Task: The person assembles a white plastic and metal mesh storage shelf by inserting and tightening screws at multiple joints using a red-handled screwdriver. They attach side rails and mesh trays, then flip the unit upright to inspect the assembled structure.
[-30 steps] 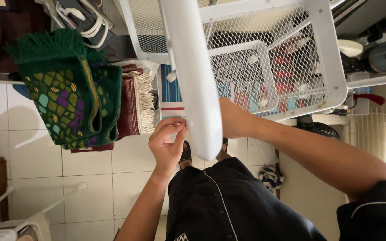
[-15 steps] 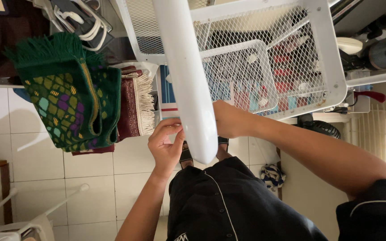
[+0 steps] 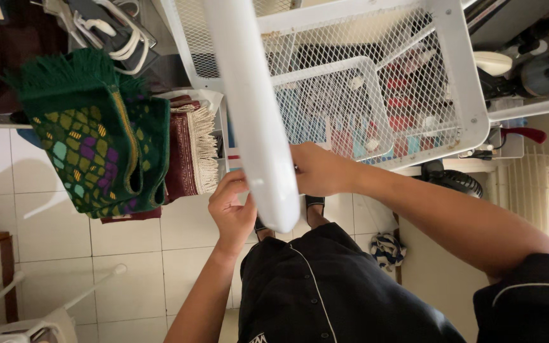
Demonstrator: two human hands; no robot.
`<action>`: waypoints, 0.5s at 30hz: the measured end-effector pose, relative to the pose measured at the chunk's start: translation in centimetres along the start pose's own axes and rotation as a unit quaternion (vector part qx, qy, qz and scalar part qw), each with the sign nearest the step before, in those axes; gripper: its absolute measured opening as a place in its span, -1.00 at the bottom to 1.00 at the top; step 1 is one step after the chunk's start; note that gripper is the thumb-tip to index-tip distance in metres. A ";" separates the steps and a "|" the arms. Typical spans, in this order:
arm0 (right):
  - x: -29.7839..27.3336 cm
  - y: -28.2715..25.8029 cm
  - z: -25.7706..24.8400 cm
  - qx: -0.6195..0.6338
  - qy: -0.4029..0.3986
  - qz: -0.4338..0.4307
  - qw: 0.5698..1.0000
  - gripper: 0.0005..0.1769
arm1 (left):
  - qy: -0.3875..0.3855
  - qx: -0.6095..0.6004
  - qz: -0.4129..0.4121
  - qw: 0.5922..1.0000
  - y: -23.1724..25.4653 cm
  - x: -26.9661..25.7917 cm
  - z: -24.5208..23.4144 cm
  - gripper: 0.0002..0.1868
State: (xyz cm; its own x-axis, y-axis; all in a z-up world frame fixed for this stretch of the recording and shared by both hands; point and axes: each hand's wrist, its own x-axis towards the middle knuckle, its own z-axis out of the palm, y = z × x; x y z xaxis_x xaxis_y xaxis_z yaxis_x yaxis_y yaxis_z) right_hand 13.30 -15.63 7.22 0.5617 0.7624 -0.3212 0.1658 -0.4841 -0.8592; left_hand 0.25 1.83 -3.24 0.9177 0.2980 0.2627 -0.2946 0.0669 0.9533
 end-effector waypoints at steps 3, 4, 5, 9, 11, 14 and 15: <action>-0.2 -1.3 0.1 -0.018 0.023 0.055 0.998 -0.77 | 0.004 0.033 -0.026 0.999 0.2 -0.1 -0.1 -0.80; -0.7 -1.8 -0.1 -0.048 0.073 0.044 0.995 -0.76 | 0.008 0.069 -0.045 0.997 0.5 -0.1 -0.2 -0.78; -1.6 -2.2 -0.3 -0.077 0.122 0.032 0.989 -0.74 | 0.011 0.105 -0.064 0.992 0.7 0.0 -0.2 -0.76; -7.9 -2.2 0.2 -0.099 0.220 -0.021 0.970 -0.74 | -0.062 0.037 -0.027 0.997 2.0 0.3 -1.1 -0.69; -11.8 0.0 2.0 0.039 0.159 -0.023 0.986 -0.81 | -0.099 0.001 -0.010 0.995 1.5 -0.2 -1.3 -0.65; -15.0 6.1 7.4 0.387 0.045 0.122 0.913 -0.67 | 0.087 0.188 -0.088 0.974 -1.3 -3.4 0.6 -0.82; -15.6 8.3 9.2 0.441 0.027 0.186 0.877 -0.64 | 0.091 0.214 -0.105 0.967 -2.1 -4.7 1.1 -0.85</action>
State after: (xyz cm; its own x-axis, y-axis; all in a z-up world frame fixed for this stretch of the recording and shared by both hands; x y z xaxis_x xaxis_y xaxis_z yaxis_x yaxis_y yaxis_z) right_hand -1.54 -27.56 1.39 0.4859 0.5893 -0.6455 -0.7158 -0.1554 -0.6807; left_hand -3.14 -0.81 -6.36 0.8722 0.4852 0.0624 0.0669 -0.2445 0.9673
